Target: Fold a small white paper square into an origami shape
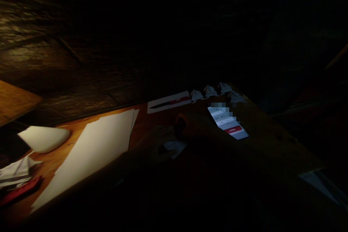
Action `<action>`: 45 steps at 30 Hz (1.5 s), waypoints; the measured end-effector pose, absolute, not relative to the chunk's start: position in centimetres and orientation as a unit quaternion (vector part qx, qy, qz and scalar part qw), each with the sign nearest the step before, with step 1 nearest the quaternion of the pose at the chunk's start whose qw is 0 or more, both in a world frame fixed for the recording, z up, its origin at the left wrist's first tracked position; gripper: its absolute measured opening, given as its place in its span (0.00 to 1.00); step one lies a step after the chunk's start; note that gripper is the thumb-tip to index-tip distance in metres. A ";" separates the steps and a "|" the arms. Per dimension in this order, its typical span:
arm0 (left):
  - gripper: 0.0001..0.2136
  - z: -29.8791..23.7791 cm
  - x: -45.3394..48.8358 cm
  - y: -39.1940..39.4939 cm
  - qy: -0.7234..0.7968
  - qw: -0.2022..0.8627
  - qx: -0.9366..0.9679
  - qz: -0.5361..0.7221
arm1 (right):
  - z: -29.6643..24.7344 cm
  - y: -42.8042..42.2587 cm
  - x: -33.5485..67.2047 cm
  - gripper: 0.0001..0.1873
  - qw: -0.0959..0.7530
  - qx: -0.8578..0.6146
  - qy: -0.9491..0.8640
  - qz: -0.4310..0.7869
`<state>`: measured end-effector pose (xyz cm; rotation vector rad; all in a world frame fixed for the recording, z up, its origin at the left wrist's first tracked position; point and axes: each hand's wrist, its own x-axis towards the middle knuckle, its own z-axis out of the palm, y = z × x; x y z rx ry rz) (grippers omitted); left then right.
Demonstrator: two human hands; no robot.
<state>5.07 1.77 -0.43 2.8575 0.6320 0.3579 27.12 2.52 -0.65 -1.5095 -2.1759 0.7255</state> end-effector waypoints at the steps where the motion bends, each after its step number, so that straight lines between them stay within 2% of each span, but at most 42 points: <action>1: 0.14 -0.5 5.0 1.8 0.211 0.094 0.965 0.121 | -0.7 2.5 27.2 0.20 0.199 -0.535 -0.779 0.261; 30: 0.12 -0.6 5.1 2.0 0.212 0.124 0.960 0.136 | -0.5 2.7 27.3 0.18 0.210 -0.520 -0.784 0.266; 41: 0.13 -0.7 5.0 1.9 0.223 0.136 0.955 0.143 | -0.9 2.9 27.4 0.19 0.216 -0.517 -0.782 0.271; 45: 0.17 -0.9 4.9 1.8 0.243 0.139 0.949 0.149 | -0.8 2.9 27.4 0.19 0.210 -0.515 -0.787 0.267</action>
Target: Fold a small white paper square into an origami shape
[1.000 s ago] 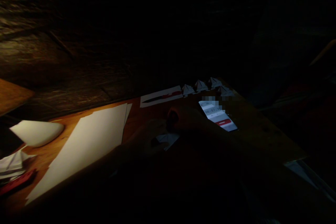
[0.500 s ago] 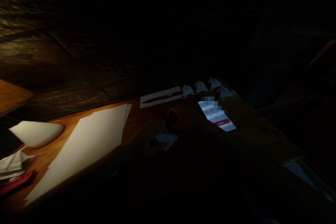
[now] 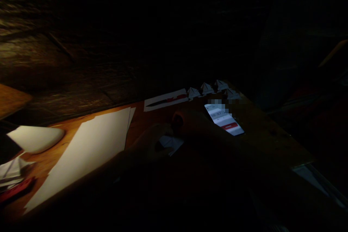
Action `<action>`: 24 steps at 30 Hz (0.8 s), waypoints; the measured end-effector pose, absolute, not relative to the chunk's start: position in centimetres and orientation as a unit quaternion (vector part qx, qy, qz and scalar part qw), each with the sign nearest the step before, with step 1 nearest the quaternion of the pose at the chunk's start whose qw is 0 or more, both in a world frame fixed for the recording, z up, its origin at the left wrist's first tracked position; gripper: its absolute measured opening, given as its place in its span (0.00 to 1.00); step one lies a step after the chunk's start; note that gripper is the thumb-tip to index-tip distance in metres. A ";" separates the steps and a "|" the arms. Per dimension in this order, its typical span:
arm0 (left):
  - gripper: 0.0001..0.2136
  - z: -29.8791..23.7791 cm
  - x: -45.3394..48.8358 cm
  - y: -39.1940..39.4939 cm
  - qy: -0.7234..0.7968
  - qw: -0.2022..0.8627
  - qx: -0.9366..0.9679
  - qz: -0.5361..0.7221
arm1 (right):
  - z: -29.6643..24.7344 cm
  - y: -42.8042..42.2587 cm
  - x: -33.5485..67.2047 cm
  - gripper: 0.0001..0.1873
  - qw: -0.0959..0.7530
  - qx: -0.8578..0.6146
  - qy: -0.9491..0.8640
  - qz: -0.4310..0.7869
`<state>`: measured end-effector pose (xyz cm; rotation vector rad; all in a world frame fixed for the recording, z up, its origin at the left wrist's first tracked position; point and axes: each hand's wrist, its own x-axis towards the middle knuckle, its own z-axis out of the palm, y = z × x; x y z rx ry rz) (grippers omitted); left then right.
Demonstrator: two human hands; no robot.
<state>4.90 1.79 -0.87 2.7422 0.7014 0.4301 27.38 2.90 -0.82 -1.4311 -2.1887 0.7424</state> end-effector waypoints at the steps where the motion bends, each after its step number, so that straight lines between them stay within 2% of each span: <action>1: 0.18 -0.9 4.9 1.8 0.249 0.140 0.947 0.148 | -0.8 2.9 27.4 0.18 0.209 -0.516 -0.788 0.261; 14: 0.22 -1.1 4.8 1.9 0.247 0.134 0.947 0.156 | -0.4 2.4 27.1 0.20 0.208 -0.524 -0.787 0.249; 19: 0.22 -1.1 4.9 1.8 0.255 0.140 0.945 0.150 | -0.4 2.3 27.1 0.25 0.209 -0.525 -0.785 0.254; 24: 0.22 -0.9 5.0 1.8 0.257 0.147 0.944 0.145 | -0.1 2.2 27.0 0.24 0.205 -0.526 -0.790 0.241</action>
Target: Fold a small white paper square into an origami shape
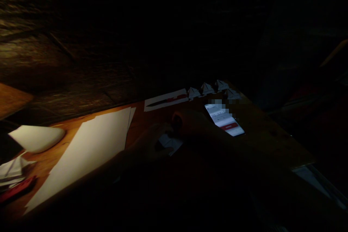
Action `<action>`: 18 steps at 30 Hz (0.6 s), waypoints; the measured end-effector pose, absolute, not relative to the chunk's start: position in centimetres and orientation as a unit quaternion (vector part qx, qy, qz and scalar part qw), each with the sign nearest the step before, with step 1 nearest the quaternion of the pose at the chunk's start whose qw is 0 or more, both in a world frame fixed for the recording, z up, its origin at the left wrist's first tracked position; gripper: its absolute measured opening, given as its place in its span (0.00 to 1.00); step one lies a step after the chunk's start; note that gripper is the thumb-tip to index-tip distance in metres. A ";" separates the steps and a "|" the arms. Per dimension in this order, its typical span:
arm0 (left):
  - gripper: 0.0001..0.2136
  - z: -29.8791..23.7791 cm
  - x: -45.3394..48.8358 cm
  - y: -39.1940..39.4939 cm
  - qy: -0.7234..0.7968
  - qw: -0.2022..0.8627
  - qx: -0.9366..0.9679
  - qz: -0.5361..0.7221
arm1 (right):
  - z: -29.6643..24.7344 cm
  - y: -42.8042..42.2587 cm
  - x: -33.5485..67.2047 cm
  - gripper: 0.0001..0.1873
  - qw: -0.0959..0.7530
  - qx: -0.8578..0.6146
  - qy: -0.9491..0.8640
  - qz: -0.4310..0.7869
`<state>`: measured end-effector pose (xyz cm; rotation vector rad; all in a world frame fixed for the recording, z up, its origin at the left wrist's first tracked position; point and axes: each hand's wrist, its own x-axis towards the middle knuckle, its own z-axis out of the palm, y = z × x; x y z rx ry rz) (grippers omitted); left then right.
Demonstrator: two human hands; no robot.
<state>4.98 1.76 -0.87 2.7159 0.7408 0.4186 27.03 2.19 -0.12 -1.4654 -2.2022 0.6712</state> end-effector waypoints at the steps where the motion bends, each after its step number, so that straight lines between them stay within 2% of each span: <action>1: 0.21 -0.8 5.0 1.8 0.257 0.150 0.944 0.144 | -0.1 2.2 27.0 0.24 0.202 -0.526 -0.791 0.240; 7: 0.22 -0.7 5.1 1.8 0.249 0.146 0.946 0.149 | 0.0 1.9 26.8 0.27 0.195 -0.528 -0.796 0.223; 18: 0.23 -1.1 4.8 1.9 0.252 0.121 0.949 0.146 | -0.4 2.0 26.8 0.28 0.207 -0.515 -0.796 0.242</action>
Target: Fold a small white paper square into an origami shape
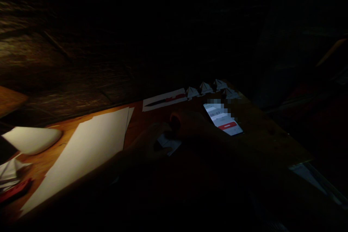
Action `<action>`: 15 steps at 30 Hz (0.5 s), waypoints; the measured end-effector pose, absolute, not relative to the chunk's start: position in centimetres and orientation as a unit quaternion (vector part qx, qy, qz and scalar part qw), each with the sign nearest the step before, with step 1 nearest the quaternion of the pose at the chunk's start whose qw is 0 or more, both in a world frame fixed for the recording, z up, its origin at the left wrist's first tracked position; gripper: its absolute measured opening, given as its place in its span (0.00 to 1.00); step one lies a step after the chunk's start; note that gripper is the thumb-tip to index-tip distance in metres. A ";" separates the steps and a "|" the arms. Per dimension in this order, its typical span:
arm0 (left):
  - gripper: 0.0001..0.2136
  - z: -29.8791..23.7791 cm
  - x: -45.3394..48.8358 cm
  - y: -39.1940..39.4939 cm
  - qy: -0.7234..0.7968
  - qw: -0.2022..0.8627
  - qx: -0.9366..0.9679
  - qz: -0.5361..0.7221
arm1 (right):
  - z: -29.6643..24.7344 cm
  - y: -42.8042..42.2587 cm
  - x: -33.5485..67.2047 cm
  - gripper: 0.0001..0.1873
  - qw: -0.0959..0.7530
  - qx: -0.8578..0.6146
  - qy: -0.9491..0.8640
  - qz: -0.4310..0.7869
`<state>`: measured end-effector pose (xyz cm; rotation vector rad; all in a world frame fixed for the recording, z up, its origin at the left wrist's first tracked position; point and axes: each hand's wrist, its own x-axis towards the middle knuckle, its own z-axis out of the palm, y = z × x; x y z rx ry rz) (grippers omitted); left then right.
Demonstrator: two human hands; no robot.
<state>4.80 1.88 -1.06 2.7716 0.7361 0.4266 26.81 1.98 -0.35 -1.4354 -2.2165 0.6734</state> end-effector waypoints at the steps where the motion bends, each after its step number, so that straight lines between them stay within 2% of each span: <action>1: 0.23 -1.1 4.8 1.9 0.252 0.122 0.948 0.149 | -0.4 2.1 26.8 0.28 0.207 -0.514 -0.796 0.245; 15: 0.22 -0.9 5.0 1.8 0.259 0.130 0.946 0.144 | -0.4 2.0 26.7 0.28 0.204 -0.530 -0.790 0.232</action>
